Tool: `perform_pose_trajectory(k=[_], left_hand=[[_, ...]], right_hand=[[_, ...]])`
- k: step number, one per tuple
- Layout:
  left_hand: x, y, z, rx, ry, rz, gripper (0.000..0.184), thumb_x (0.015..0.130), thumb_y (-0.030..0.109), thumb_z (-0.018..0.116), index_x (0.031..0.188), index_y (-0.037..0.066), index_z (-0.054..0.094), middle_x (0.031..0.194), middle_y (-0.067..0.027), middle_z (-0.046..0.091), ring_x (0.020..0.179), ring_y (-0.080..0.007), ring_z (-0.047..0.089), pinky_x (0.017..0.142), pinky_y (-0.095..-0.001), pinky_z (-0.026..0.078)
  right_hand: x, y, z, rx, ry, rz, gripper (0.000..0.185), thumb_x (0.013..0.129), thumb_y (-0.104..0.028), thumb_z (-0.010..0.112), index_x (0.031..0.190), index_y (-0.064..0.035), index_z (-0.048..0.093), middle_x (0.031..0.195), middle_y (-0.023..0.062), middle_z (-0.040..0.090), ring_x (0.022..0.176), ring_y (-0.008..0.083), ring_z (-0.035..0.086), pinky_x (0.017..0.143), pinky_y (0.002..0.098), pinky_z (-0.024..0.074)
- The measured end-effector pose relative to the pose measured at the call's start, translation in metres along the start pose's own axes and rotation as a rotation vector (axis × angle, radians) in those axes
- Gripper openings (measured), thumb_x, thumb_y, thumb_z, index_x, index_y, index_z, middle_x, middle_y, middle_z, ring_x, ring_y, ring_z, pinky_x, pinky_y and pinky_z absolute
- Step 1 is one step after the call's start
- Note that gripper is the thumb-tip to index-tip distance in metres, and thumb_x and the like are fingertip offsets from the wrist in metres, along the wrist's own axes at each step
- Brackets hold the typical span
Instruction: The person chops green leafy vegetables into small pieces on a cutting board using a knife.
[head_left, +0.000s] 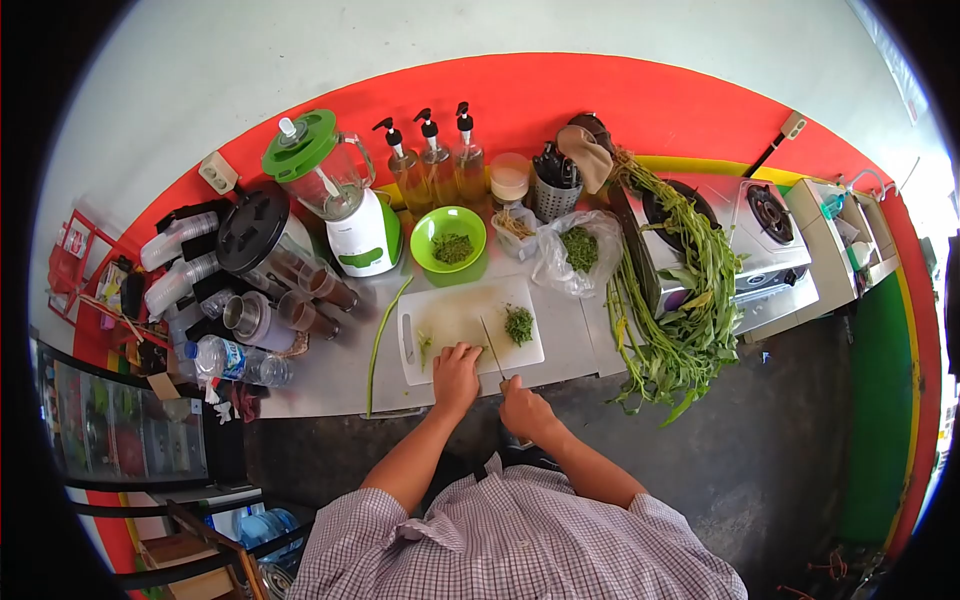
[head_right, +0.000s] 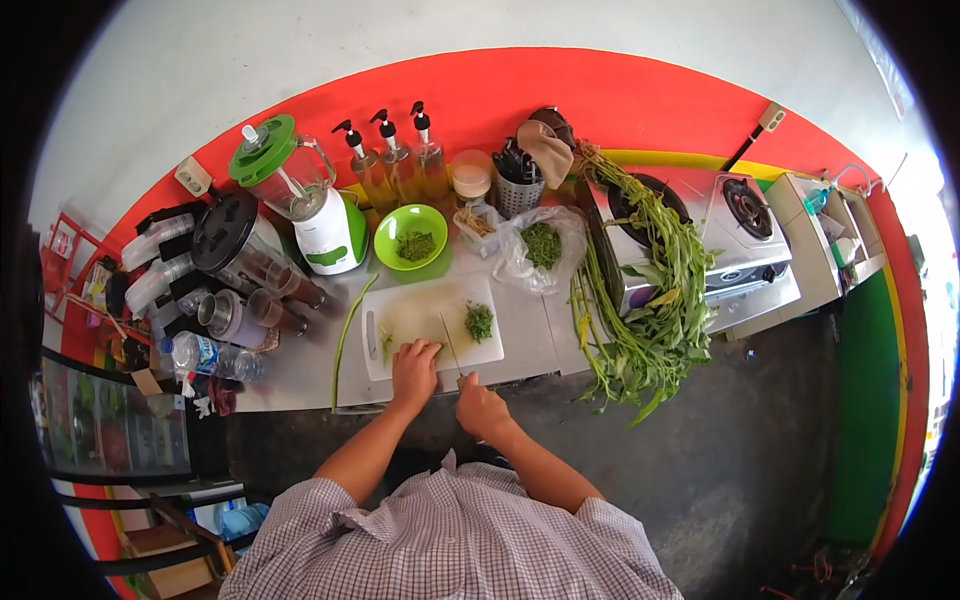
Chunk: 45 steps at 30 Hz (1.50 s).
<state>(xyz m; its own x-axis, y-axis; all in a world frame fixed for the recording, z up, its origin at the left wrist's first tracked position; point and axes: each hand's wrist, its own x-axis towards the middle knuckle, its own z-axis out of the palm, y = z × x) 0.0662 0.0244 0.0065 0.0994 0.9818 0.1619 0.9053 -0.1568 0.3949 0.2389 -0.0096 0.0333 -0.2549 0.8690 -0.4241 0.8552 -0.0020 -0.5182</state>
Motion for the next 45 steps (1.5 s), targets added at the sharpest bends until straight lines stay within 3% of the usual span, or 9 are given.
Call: perform_pose_trajectory(k=[3, 5, 14, 17, 23, 29, 45], left_hand=[[-0.008, 0.0, 0.002, -0.05, 0.06, -0.022, 0.028, 0.088, 0.01, 0.063, 0.116, 0.013, 0.068, 0.118, -0.0036, 0.06, 0.111, -0.0278, 0.055, 0.092, -0.0455, 0.043], [-0.01, -0.007, 0.003, -0.063, 0.156, 0.071, 0.03, 0.086, 0.01, 0.063, 0.116, 0.014, 0.068, 0.122, -0.0046, 0.061, 0.109, -0.0287, 0.055, 0.091, -0.0466, 0.044], [-0.002, -0.018, 0.006, 0.048, 0.113, 0.214, 0.031, 0.086, 0.015, 0.063, 0.117, 0.014, 0.068, 0.126, -0.0063, 0.06, 0.112, -0.0299, 0.055, 0.095, -0.0462, 0.043], [-0.004, -0.021, 0.001, 0.038, 0.09, 0.2, 0.032, 0.085, 0.016, 0.063, 0.117, 0.015, 0.068, 0.126, -0.0059, 0.06, 0.113, -0.0295, 0.055, 0.095, -0.0458, 0.043], [-0.002, -0.023, 0.001, -0.019, 0.075, 0.172, 0.031, 0.085, 0.017, 0.063, 0.116, 0.016, 0.07, 0.125, -0.0069, 0.061, 0.113, -0.0324, 0.053, 0.098, -0.0482, 0.042], [-0.001, -0.024, 0.001, -0.027, 0.087, 0.156, 0.032, 0.083, 0.018, 0.064, 0.115, 0.017, 0.07, 0.124, -0.0066, 0.061, 0.113, -0.0324, 0.053, 0.098, -0.0479, 0.042], [0.003, -0.027, 0.001, -0.023, 0.051, 0.143, 0.035, 0.084, 0.02, 0.065, 0.118, 0.019, 0.07, 0.125, -0.0048, 0.06, 0.113, -0.0307, 0.053, 0.097, -0.0466, 0.042]], right_hand=[[0.004, -0.003, 0.012, -0.035, -0.011, -0.009, 0.044, 0.091, -0.018, 0.061, 0.116, 0.01, 0.039, 0.09, 0.0319, 0.069, 0.085, 0.0474, 0.071, 0.075, 0.0528, 0.0587], [0.014, -0.006, 0.017, -0.104, -0.003, -0.023, 0.046, 0.088, -0.015, 0.063, 0.117, 0.0108, 0.039, 0.092, 0.0309, 0.07, 0.087, 0.0457, 0.072, 0.076, 0.0504, 0.0596], [0.001, -0.023, 0.002, -0.159, -0.098, 0.012, 0.049, 0.086, -0.015, 0.066, 0.119, 0.0077, 0.038, 0.096, 0.0296, 0.07, 0.093, 0.0423, 0.073, 0.08, 0.047, 0.06], [0.018, -0.014, 0.018, -0.124, -0.028, 0.066, 0.048, 0.086, -0.016, 0.066, 0.118, 0.007, 0.038, 0.096, 0.0285, 0.071, 0.092, 0.0422, 0.073, 0.08, 0.0469, 0.0602], [-0.009, -0.031, -0.003, -0.119, -0.129, 0.1, 0.049, 0.088, -0.015, 0.064, 0.122, 0.0079, 0.037, 0.096, 0.0275, 0.071, 0.09, 0.0421, 0.073, 0.078, 0.0469, 0.0601], [0.014, -0.023, 0.002, -0.151, -0.081, 0.124, 0.053, 0.087, -0.016, 0.064, 0.124, 0.0079, 0.035, 0.097, 0.0279, 0.071, 0.093, 0.0431, 0.072, 0.081, 0.0487, 0.0593], [0.008, -0.034, -0.002, -0.12, -0.147, 0.14, 0.045, 0.087, -0.013, 0.063, 0.119, 0.0064, 0.038, 0.093, 0.0272, 0.072, 0.089, 0.0432, 0.072, 0.078, 0.0472, 0.0599]])
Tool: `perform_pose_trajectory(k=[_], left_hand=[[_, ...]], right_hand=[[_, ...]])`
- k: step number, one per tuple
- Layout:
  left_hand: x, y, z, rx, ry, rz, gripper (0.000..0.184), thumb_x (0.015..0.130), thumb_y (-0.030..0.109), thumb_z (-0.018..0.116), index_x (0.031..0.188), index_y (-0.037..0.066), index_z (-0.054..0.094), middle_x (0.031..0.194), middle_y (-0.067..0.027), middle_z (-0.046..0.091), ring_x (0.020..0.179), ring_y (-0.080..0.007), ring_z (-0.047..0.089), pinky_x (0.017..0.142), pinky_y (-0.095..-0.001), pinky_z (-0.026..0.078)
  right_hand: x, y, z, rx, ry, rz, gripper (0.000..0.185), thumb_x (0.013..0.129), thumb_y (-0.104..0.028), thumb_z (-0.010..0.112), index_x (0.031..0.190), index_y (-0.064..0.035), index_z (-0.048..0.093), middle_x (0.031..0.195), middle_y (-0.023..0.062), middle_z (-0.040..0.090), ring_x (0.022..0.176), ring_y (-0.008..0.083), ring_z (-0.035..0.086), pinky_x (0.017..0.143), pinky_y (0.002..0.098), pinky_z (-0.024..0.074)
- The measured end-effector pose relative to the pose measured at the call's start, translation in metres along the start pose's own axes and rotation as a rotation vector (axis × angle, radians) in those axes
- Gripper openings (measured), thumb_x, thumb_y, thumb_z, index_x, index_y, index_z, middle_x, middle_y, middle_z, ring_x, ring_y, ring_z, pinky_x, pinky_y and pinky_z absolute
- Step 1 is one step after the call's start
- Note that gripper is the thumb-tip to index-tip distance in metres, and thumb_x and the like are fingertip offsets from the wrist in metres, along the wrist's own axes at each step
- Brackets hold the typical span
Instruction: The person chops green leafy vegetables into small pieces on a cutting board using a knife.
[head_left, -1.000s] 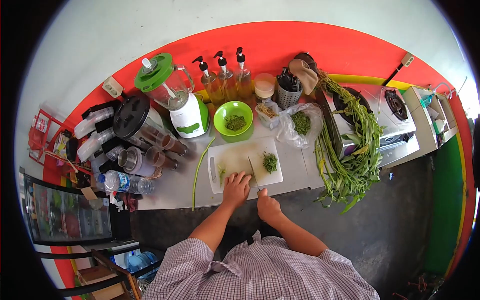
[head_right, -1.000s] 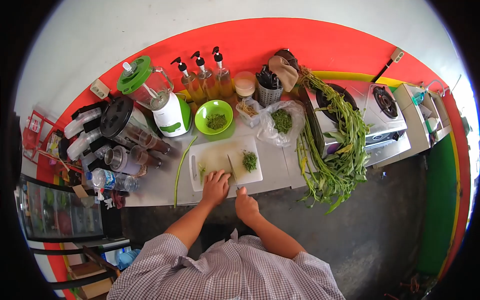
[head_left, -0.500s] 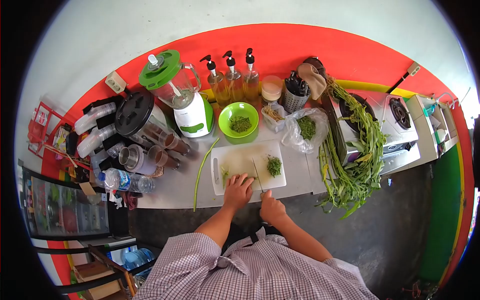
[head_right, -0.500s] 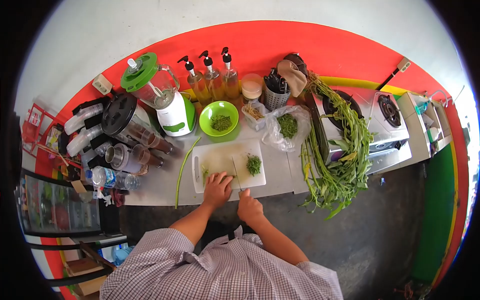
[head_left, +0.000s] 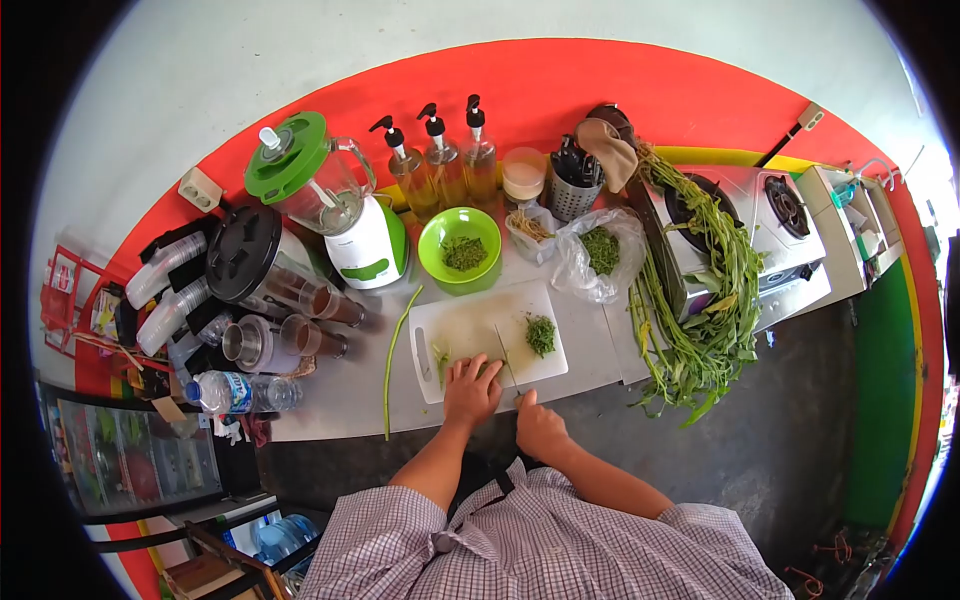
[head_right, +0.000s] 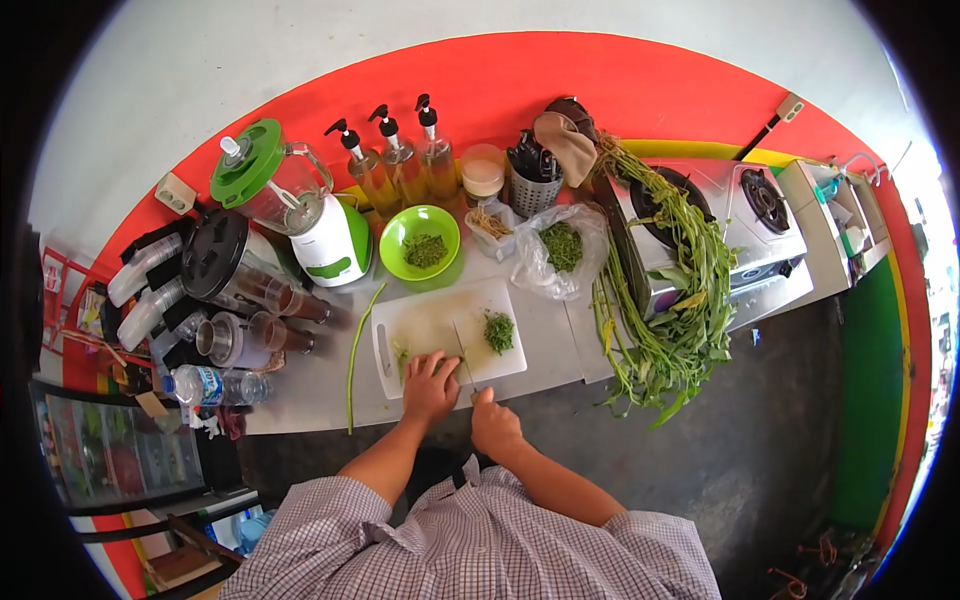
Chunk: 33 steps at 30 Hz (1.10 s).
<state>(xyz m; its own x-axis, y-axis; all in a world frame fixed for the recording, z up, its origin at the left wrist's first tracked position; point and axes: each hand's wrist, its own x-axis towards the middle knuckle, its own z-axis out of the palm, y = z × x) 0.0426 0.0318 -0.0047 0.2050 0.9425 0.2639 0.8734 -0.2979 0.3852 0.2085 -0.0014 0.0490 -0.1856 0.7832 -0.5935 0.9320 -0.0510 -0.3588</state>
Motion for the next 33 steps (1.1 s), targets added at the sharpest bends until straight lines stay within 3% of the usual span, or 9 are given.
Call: perform_pose_trajectory(k=[18, 20, 26, 29, 33], left_hand=[[-0.002, 0.0, -0.006, -0.037, -0.005, -0.029, 0.036, 0.087, 0.022, 0.064, 0.122, 0.02, 0.069, 0.126, -0.0036, 0.06, 0.113, -0.0291, 0.054, 0.099, -0.0469, 0.041], [-0.003, -0.002, -0.006, -0.022, -0.038, -0.015, 0.036, 0.087, 0.023, 0.063, 0.123, 0.02, 0.069, 0.127, -0.0035, 0.06, 0.113, -0.0291, 0.054, 0.1, -0.0471, 0.041], [-0.004, -0.002, -0.004, -0.016, -0.032, -0.027, 0.037, 0.088, 0.023, 0.062, 0.125, 0.02, 0.068, 0.127, -0.0038, 0.06, 0.114, -0.029, 0.054, 0.1, -0.0477, 0.041], [-0.005, -0.002, -0.006, -0.043, -0.032, -0.025, 0.038, 0.088, 0.024, 0.062, 0.125, 0.02, 0.068, 0.128, -0.0038, 0.059, 0.114, -0.0292, 0.053, 0.101, -0.0483, 0.041], [-0.005, -0.003, -0.006, -0.046, -0.008, -0.016, 0.038, 0.088, 0.024, 0.062, 0.125, 0.02, 0.068, 0.127, -0.004, 0.06, 0.113, -0.0296, 0.053, 0.101, -0.0489, 0.041]], right_hand=[[0.025, 0.0, -0.013, -0.13, 0.121, -0.053, 0.046, 0.09, -0.014, 0.058, 0.126, 0.0077, 0.038, 0.095, 0.0271, 0.072, 0.089, 0.0431, 0.073, 0.079, 0.05, 0.0592], [0.02, -0.002, -0.017, -0.23, 0.126, -0.083, 0.057, 0.089, -0.012, 0.061, 0.134, 0.0121, 0.036, 0.095, 0.0232, 0.073, 0.087, 0.0366, 0.075, 0.075, 0.0438, 0.061], [0.007, 0.002, 0.01, -0.169, 0.084, 0.004, 0.042, 0.09, -0.012, 0.06, 0.122, 0.0067, 0.04, 0.094, 0.0227, 0.073, 0.087, 0.0385, 0.074, 0.076, 0.0451, 0.0606], [0.015, -0.003, -0.004, -0.197, 0.131, -0.051, 0.038, 0.089, -0.011, 0.061, 0.118, 0.0039, 0.041, 0.094, 0.0229, 0.073, 0.088, 0.0394, 0.074, 0.078, 0.0453, 0.0605], [0.021, -0.001, -0.001, -0.17, 0.186, -0.08, 0.042, 0.088, -0.012, 0.064, 0.119, 0.0036, 0.041, 0.094, 0.0224, 0.074, 0.087, 0.0384, 0.074, 0.077, 0.0448, 0.0607]])
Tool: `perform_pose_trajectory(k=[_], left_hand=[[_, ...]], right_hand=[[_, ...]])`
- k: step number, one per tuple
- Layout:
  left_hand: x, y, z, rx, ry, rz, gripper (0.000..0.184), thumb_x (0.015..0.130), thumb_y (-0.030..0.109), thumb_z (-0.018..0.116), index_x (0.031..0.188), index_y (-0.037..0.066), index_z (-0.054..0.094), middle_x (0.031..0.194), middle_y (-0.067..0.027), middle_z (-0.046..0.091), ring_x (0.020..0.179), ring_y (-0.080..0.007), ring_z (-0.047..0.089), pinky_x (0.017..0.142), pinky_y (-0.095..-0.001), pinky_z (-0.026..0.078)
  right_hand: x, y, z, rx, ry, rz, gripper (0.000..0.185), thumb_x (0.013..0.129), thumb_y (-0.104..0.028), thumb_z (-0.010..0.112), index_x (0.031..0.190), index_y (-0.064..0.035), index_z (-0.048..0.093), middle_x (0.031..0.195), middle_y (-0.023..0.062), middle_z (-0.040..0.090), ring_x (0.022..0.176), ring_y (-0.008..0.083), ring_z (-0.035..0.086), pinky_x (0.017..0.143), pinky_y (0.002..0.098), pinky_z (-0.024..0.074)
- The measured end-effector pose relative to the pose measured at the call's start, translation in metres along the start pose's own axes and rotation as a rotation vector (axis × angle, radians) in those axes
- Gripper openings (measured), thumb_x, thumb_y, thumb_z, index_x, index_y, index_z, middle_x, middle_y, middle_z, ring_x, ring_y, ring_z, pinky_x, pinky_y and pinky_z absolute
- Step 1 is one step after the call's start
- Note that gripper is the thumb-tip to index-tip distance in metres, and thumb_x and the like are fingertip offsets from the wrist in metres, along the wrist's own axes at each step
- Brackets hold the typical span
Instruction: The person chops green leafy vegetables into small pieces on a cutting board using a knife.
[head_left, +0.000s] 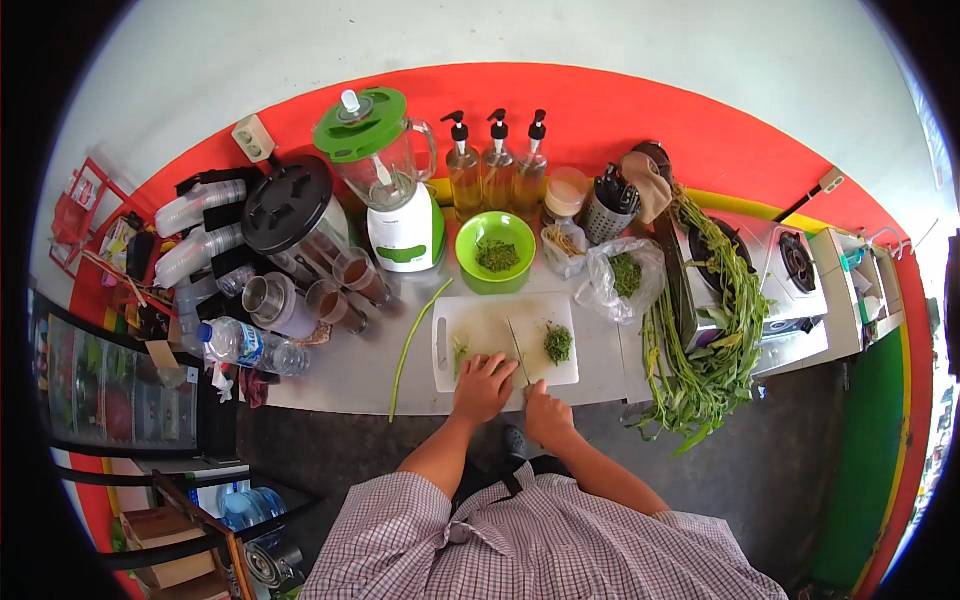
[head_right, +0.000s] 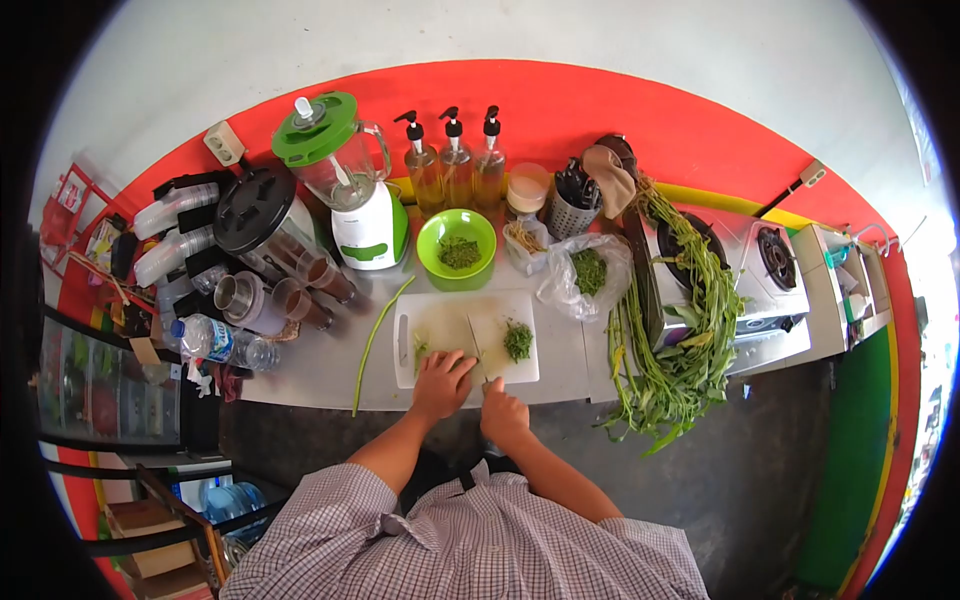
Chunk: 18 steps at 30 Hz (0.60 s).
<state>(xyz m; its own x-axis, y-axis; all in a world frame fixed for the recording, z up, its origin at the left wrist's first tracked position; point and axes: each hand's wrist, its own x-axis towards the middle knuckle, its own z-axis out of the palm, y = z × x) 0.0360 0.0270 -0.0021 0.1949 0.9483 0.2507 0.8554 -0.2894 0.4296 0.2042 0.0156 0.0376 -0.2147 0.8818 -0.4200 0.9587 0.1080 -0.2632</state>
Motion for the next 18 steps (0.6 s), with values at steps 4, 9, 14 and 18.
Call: perform_pose_trajectory(k=[4, 9, 14, 18], left_hand=[[0.0, 0.003, 0.0, 0.034, -0.012, -0.006, 0.036, 0.089, 0.024, 0.061, 0.125, 0.019, 0.067, 0.126, -0.0042, 0.059, 0.112, -0.0294, 0.054, 0.1, -0.0482, 0.041], [0.0, 0.005, -0.003, 0.007, -0.023, -0.007, 0.036, 0.09, 0.025, 0.061, 0.125, 0.019, 0.067, 0.127, -0.0039, 0.059, 0.11, -0.0288, 0.054, 0.099, -0.0472, 0.042], [-0.001, 0.002, 0.003, 0.035, -0.021, -0.012, 0.036, 0.09, 0.025, 0.061, 0.125, 0.018, 0.066, 0.128, -0.0034, 0.059, 0.108, -0.0282, 0.054, 0.098, -0.0462, 0.042], [-0.002, 0.003, 0.0, 0.025, -0.023, -0.008, 0.036, 0.091, 0.025, 0.06, 0.125, 0.018, 0.066, 0.128, -0.0034, 0.059, 0.108, -0.0281, 0.054, 0.098, -0.0459, 0.042]], right_hand=[[-0.012, -0.004, 0.013, -0.069, -0.027, 0.041, 0.047, 0.088, -0.014, 0.064, 0.124, 0.005, 0.041, 0.092, 0.0209, 0.074, 0.087, 0.0356, 0.075, 0.074, 0.0435, 0.061], [-0.002, 0.001, 0.005, -0.106, -0.026, -0.001, 0.054, 0.088, -0.015, 0.065, 0.13, 0.0074, 0.039, 0.091, 0.0197, 0.074, 0.084, 0.0346, 0.075, 0.073, 0.0425, 0.0611], [-0.013, 0.0, 0.009, -0.115, -0.003, 0.001, 0.045, 0.089, -0.015, 0.065, 0.123, 0.0044, 0.042, 0.09, 0.019, 0.074, 0.082, 0.0339, 0.075, 0.071, 0.0415, 0.0612], [-0.004, -0.003, 0.009, -0.117, -0.042, 0.0, 0.053, 0.088, -0.015, 0.067, 0.128, 0.0062, 0.039, 0.091, 0.0195, 0.074, 0.083, 0.0341, 0.075, 0.072, 0.042, 0.061]])
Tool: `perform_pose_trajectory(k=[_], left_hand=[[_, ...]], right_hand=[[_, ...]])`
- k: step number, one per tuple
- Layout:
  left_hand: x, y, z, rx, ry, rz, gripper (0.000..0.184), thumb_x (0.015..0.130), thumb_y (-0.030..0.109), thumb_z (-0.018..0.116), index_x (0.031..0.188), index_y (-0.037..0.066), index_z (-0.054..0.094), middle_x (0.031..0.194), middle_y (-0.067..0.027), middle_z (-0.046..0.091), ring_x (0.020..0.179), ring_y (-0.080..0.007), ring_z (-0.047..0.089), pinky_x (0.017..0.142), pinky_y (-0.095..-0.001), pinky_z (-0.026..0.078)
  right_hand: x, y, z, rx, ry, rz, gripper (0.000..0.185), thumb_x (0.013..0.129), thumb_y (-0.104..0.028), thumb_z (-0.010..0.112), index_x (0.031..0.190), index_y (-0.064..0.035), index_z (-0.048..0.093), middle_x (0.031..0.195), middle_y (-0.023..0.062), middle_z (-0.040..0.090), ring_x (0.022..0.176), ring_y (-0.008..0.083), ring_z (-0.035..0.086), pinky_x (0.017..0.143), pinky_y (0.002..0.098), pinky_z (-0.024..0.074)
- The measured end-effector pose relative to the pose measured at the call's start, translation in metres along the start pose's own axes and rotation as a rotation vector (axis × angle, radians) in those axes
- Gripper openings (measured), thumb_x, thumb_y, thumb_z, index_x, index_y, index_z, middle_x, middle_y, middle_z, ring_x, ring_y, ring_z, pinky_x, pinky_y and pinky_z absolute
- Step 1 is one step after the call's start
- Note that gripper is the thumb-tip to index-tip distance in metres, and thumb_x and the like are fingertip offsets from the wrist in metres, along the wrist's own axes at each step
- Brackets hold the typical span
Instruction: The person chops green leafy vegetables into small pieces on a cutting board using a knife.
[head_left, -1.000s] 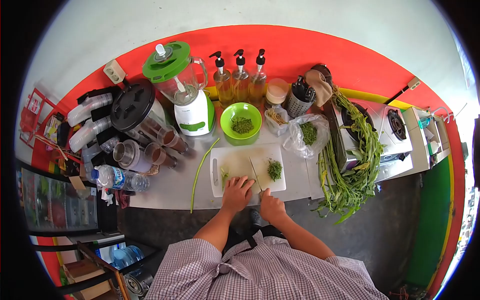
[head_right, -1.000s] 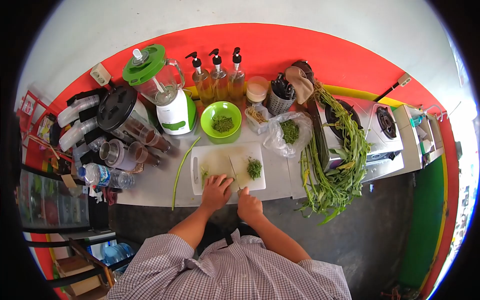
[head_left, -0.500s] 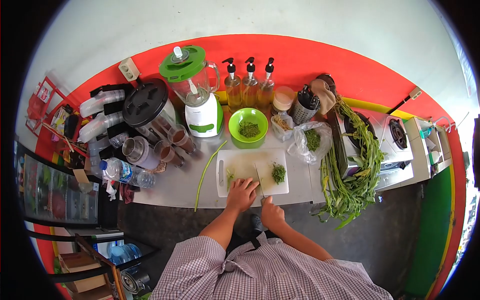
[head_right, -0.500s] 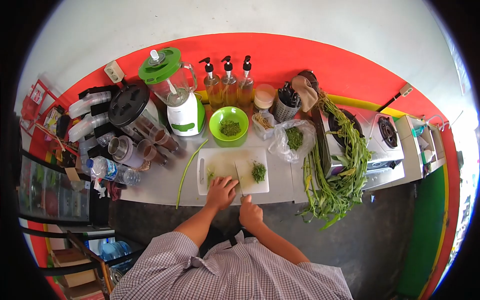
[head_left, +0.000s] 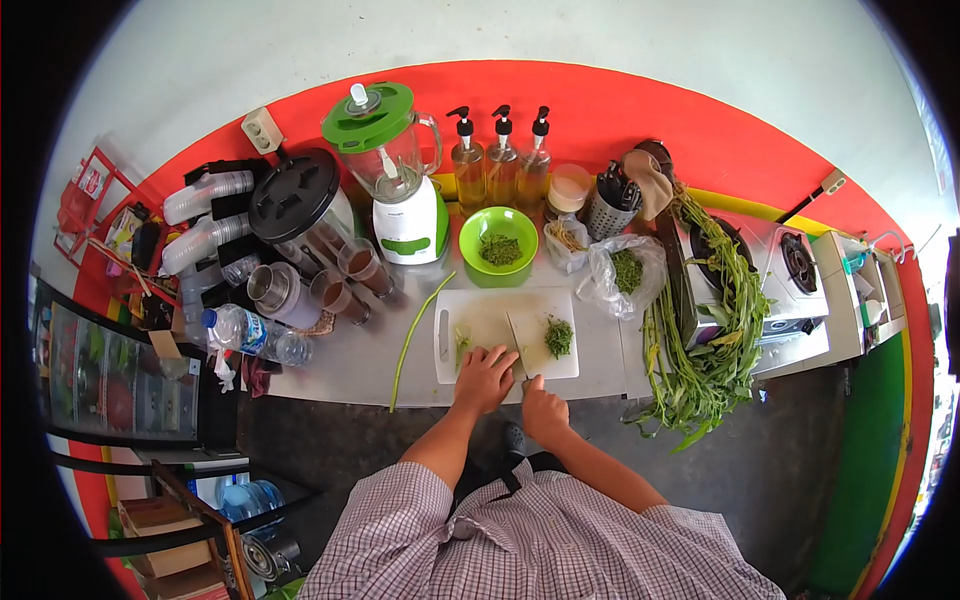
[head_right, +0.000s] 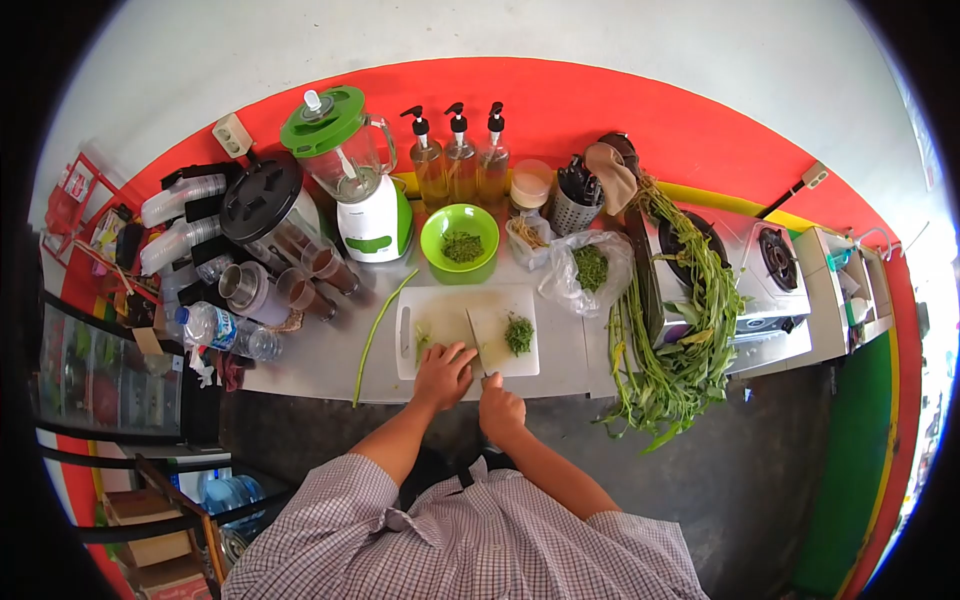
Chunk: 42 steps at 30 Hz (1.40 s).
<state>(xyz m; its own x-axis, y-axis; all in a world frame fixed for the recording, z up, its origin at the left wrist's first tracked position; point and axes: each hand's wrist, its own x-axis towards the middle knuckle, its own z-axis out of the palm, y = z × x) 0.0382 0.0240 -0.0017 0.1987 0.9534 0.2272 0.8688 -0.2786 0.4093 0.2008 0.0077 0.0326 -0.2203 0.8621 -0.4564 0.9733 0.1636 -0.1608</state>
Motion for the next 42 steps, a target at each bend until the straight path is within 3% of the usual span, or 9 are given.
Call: perform_pose_trajectory(k=[2, 9, 18, 26, 38, 42], left_hand=[[0.0, 0.0, 0.0, 0.0, 0.005, -0.004, 0.036, 0.091, 0.026, 0.06, 0.125, 0.018, 0.066, 0.128, -0.0033, 0.059, 0.108, -0.0281, 0.054, 0.098, -0.0457, 0.042], [-0.002, 0.001, 0.0, 0.0, 0.025, -0.021, 0.034, 0.09, 0.026, 0.06, 0.123, 0.018, 0.067, 0.128, -0.0036, 0.059, 0.108, -0.028, 0.054, 0.098, -0.0456, 0.042], [0.0, -0.002, 0.001, -0.038, 0.0, -0.029, 0.035, 0.089, 0.027, 0.061, 0.123, 0.018, 0.067, 0.123, -0.0047, 0.059, 0.109, -0.028, 0.054, 0.099, -0.0454, 0.041], [0.002, -0.005, 0.006, -0.064, 0.063, -0.02, 0.029, 0.093, 0.023, 0.06, 0.12, 0.019, 0.068, 0.111, -0.0057, 0.056, 0.108, -0.0273, 0.054, 0.094, -0.044, 0.04], [0.005, -0.005, 0.012, -0.054, 0.118, -0.058, 0.026, 0.089, 0.013, 0.062, 0.112, 0.022, 0.069, 0.099, -0.0027, 0.057, 0.098, -0.0256, 0.056, 0.087, -0.0414, 0.042], [0.006, -0.008, 0.014, -0.06, 0.14, -0.046, 0.024, 0.088, 0.013, 0.063, 0.11, 0.021, 0.07, 0.094, -0.0024, 0.056, 0.095, -0.0254, 0.056, 0.086, -0.0411, 0.042]], right_hand=[[0.002, 0.002, -0.009, 0.045, -0.019, -0.003, 0.051, 0.088, -0.015, 0.063, 0.127, 0.0074, 0.039, 0.095, 0.0223, 0.074, 0.09, 0.037, 0.074, 0.077, 0.0437, 0.0606], [-0.006, -0.006, 0.004, 0.059, 0.038, 0.022, 0.052, 0.087, -0.017, 0.065, 0.125, 0.0066, 0.039, 0.095, 0.023, 0.073, 0.09, 0.037, 0.074, 0.077, 0.0433, 0.0605], [-0.015, -0.012, -0.014, 0.076, -0.047, -0.017, 0.053, 0.086, -0.015, 0.068, 0.124, 0.0077, 0.039, 0.094, 0.0235, 0.073, 0.09, 0.0373, 0.074, 0.076, 0.0438, 0.0608], [-0.006, -0.008, -0.013, 0.128, -0.027, 0.035, 0.046, 0.085, -0.012, 0.068, 0.118, 0.0049, 0.041, 0.094, 0.0237, 0.073, 0.09, 0.039, 0.074, 0.077, 0.0452, 0.0606], [-0.011, -0.008, 0.01, 0.153, -0.029, 0.041, 0.057, 0.085, -0.012, 0.067, 0.128, 0.0086, 0.037, 0.095, 0.0247, 0.072, 0.089, 0.0396, 0.074, 0.076, 0.0453, 0.0605], [0.0, -0.007, 0.003, 0.078, -0.006, 0.038, 0.051, 0.085, -0.012, 0.068, 0.123, 0.0064, 0.04, 0.092, 0.0231, 0.073, 0.088, 0.0387, 0.074, 0.074, 0.0438, 0.0608]])
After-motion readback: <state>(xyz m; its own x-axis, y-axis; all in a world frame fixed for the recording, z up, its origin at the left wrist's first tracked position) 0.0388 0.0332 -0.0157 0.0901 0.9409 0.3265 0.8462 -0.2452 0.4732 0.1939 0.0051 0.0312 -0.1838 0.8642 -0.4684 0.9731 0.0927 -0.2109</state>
